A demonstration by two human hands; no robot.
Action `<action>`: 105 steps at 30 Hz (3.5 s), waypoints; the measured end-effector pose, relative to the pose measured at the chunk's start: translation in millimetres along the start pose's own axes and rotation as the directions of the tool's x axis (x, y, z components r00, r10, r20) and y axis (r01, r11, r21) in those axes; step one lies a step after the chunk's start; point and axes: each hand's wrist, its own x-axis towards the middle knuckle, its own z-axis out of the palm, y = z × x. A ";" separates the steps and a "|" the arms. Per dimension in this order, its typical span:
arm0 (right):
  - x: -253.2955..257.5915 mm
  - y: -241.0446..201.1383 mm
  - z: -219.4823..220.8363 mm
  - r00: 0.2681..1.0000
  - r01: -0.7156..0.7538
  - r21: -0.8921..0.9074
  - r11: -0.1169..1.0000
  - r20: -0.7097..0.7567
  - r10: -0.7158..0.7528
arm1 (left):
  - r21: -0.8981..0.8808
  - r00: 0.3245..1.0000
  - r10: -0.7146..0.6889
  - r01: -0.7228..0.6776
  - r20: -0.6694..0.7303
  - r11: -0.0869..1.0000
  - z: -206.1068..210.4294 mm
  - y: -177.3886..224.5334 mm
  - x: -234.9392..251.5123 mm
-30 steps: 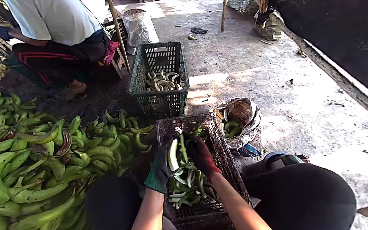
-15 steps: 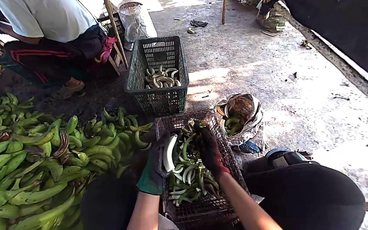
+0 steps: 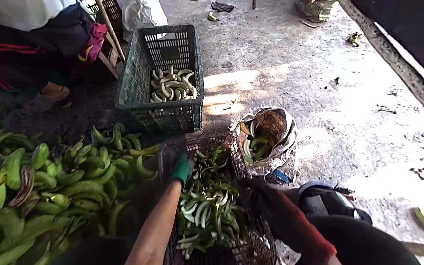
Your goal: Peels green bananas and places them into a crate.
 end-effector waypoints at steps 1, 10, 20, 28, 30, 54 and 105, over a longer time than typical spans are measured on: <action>-0.5 1.6 0.1 1.000 0.017 0.045 0.999 0.003 -0.017 | 0.005 0.996 -0.085 0.085 -0.022 0.996 20.1 -13.1 11.8; 7.9 11.6 7.6 0.995 -0.034 0.748 0.663 0.084 -0.044 | 0.093 0.968 -0.250 0.252 -0.035 0.963 67.9 -35.1 18.3; 5.8 2.7 52.2 0.882 -0.095 0.862 0.498 0.305 -0.360 | -0.727 0.921 0.189 -0.385 -0.340 0.569 -16.6 11.4 -174.0; -14.0 0.8 99.5 0.801 0.035 0.895 0.445 0.242 -0.548 | -0.740 0.840 0.134 -0.530 -0.527 0.415 -0.4 -7.8 -220.0; -17.8 -1.3 106.7 0.850 0.056 0.882 0.468 0.204 -0.486 | -0.685 0.830 0.147 -0.533 -0.539 0.497 7.2 -10.4 -224.8; -38.5 -22.6 129.6 0.904 0.019 0.785 0.619 0.251 -0.346 | -0.998 0.915 0.400 -0.055 -0.049 0.003 -25.7 -37.6 -208.8; 22.3 -7.7 149.2 0.792 0.414 -0.275 0.868 -0.361 -0.492 | -0.813 0.815 -0.071 -0.558 -0.575 0.167 -24.9 -7.0 -168.4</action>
